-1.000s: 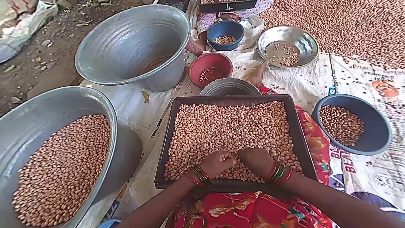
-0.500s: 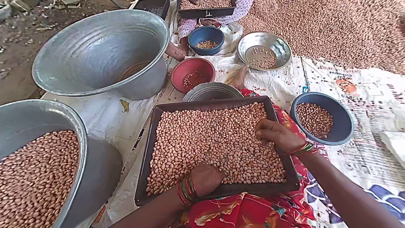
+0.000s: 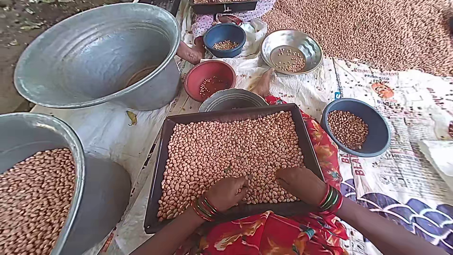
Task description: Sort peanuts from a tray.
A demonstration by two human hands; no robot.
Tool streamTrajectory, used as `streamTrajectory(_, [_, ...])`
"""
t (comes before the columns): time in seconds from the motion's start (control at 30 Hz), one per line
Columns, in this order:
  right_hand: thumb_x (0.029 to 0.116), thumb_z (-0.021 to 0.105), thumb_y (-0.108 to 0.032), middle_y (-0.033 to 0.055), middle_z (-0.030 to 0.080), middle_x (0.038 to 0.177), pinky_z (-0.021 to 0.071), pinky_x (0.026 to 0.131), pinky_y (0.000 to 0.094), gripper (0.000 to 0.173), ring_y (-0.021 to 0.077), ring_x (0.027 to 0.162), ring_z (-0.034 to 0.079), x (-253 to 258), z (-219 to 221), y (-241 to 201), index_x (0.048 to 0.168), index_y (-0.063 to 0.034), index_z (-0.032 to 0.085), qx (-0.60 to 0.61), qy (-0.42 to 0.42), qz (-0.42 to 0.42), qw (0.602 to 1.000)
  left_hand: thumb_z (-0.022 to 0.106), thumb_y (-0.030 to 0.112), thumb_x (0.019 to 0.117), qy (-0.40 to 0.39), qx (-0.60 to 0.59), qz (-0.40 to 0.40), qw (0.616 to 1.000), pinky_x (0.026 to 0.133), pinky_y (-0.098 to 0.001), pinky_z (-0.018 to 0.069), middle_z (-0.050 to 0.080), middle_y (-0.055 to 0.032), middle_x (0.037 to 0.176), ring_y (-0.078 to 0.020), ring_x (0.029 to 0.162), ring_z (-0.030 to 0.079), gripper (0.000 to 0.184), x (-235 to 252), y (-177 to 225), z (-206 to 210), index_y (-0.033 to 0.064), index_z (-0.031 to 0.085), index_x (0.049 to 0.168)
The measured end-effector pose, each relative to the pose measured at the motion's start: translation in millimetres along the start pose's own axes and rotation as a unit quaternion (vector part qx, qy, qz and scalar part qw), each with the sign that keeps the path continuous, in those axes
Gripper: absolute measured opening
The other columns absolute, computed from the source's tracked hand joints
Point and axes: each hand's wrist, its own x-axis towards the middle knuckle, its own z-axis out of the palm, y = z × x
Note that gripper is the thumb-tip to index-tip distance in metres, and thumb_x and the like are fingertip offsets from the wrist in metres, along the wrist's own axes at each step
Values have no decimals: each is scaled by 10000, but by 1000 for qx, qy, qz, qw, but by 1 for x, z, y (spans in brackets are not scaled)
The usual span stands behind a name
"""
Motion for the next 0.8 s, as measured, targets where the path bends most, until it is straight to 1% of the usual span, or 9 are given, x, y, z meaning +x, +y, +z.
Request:
streamTrajectory(0.1, [1086, 425, -114, 294, 689, 1127, 519, 821, 633, 297, 500, 1041, 681, 9, 18, -9, 1241, 35, 630, -55, 2, 28, 998, 460, 191, 1089, 2, 41, -17, 999, 912, -608, 502, 692, -276, 1105, -438, 1031, 684, 345, -4, -1, 0, -67, 629, 1245])
streamTrajectory(0.2, [1069, 432, -91, 297, 703, 1040, 527, 766, 621, 278, 502, 965, 700, 11, 26, -9, 1159, 63, 645, -73, 40, 19, 996, 472, 184, 1082, 13, 49, -15, 999, 899, -610, 505, 695, -284, 1100, -449, 1020, 686, 344, -10, -5, 0, -70, 642, 1239])
streamTrajectory(0.33, [1100, 395, -126, 301, 678, 1160, 512, 859, 622, 313, 497, 1091, 667, 12, 14, -18, 1278, 43, 589, -102, -65, 63, 991, 457, 174, 1085, -19, 100, 9, 995, 910, -611, 507, 697, -275, 1117, -454, 1051, 684, 339, -7, -7, 8, -64, 644, 1239])
streamTrajectory(0.47, [1094, 377, -90, 310, 677, 1147, 518, 843, 624, 304, 502, 1077, 671, 11, 16, -21, 1258, 57, 586, -99, -59, 75, 990, 474, 165, 1071, 8, 87, 46, 995, 869, -610, 521, 710, -275, 1063, -452, 987, 703, 328, -5, -6, 13, -75, 660, 1193])
streamTrajectory(0.53, [1080, 388, -49, 307, 668, 1169, 516, 850, 624, 300, 499, 1093, 663, 7, 16, -23, 1301, 51, 563, -96, -66, 89, 989, 490, 187, 1071, 17, -10, 31, 999, 860, -550, 531, 709, -251, 1030, -378, 918, 700, 334, -4, -4, 10, -65, 655, 1217])
streamTrajectory(0.63, [1065, 404, -5, 305, 664, 1173, 513, 852, 633, 302, 506, 1107, 652, 4, 18, -21, 1325, 33, 554, -90, -74, 88, 989, 544, 174, 1044, 95, -180, 12, 979, 707, -278, 491, 658, -73, 898, -90, 718, 571, 251, -4, 1, 9, -23, 676, 1126])
streamTrajectory(0.7, [1088, 404, -67, 311, 671, 1149, 506, 858, 645, 292, 513, 1092, 658, 1, 18, -14, 1310, 33, 564, -52, -54, 52, 996, 557, 104, 1018, 165, -290, 18, 942, 576, -146, 410, 567, 49, 755, 35, 588, 472, 156, 0, 7, 11, -11, 662, 1027])
streamTrajectory(0.77, [1082, 457, -150, 301, 699, 1018, 511, 830, 627, 313, 479, 964, 690, -3, 19, -2, 1245, 52, 633, 76, 19, -34, 996, 540, 48, 1005, 217, -387, 23, 896, 507, -107, 389, 526, 113, 664, 64, 512, 451, 109, 3, 17, 12, 26, 644, 979])
streamTrajectory(0.8, [1063, 489, -155, 255, 690, 918, 514, 770, 556, 297, 397, 841, 677, -4, 23, 0, 1177, 62, 658, 159, 57, -72, 983, 526, 27, 997, 242, -429, 33, 870, 482, -103, 385, 524, 125, 636, 64, 489, 450, 124, 5, 24, 14, 47, 642, 957])
